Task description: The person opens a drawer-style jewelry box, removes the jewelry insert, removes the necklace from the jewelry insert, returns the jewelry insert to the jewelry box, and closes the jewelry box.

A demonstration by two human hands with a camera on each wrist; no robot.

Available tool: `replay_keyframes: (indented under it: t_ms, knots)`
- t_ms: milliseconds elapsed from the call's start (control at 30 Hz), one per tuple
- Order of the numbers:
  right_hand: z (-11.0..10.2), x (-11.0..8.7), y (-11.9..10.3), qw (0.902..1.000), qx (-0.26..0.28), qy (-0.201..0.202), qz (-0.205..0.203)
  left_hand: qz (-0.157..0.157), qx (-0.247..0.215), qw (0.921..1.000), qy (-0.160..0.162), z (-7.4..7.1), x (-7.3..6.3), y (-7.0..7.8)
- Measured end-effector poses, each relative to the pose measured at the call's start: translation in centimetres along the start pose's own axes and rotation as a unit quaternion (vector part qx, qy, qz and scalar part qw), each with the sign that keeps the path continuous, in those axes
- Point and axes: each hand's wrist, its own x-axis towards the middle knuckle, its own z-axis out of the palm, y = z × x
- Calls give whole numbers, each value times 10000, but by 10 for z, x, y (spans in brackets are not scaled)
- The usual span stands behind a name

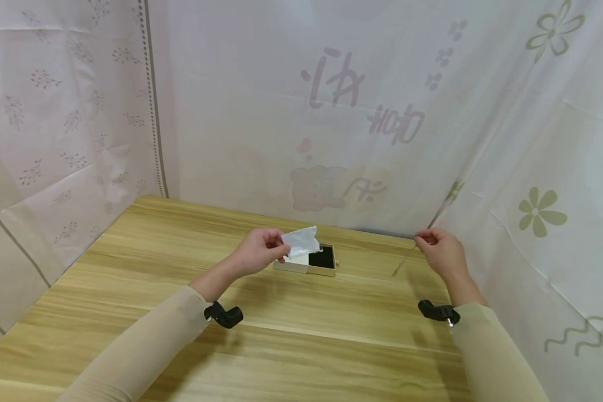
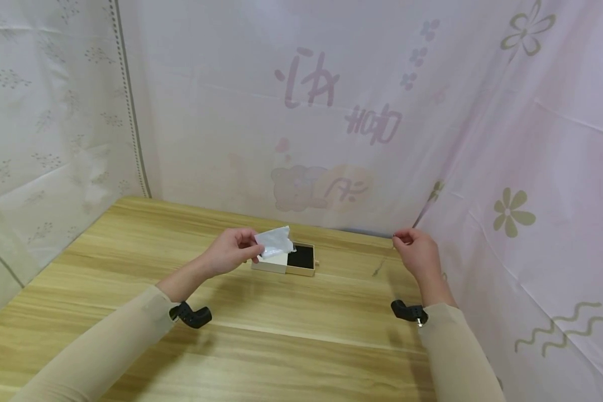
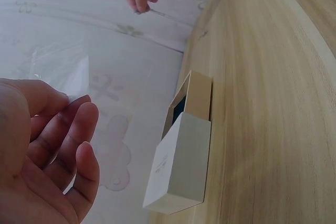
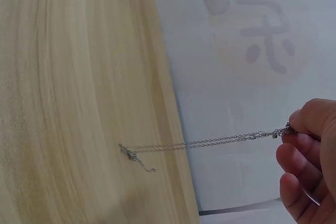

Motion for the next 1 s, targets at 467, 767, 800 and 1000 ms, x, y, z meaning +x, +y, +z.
replay_keyframes:
  t_ms: [467,767,800,1000]
  knots:
    - [17,-3,7,9989,-198,-423,-33,-23,-22,10000,-33,-2,-1,0]
    - [28,-3,10,9966,-395,-713,-104,-38,-1,10000,-38,-3,0,-3]
    - [30,-4,10,9962,-416,-758,-92,-35,2,10000,-39,-3,0,-3]
    - [39,-5,16,9952,-447,-849,-198,-10,-17,10000,-35,-3,-1,-2]
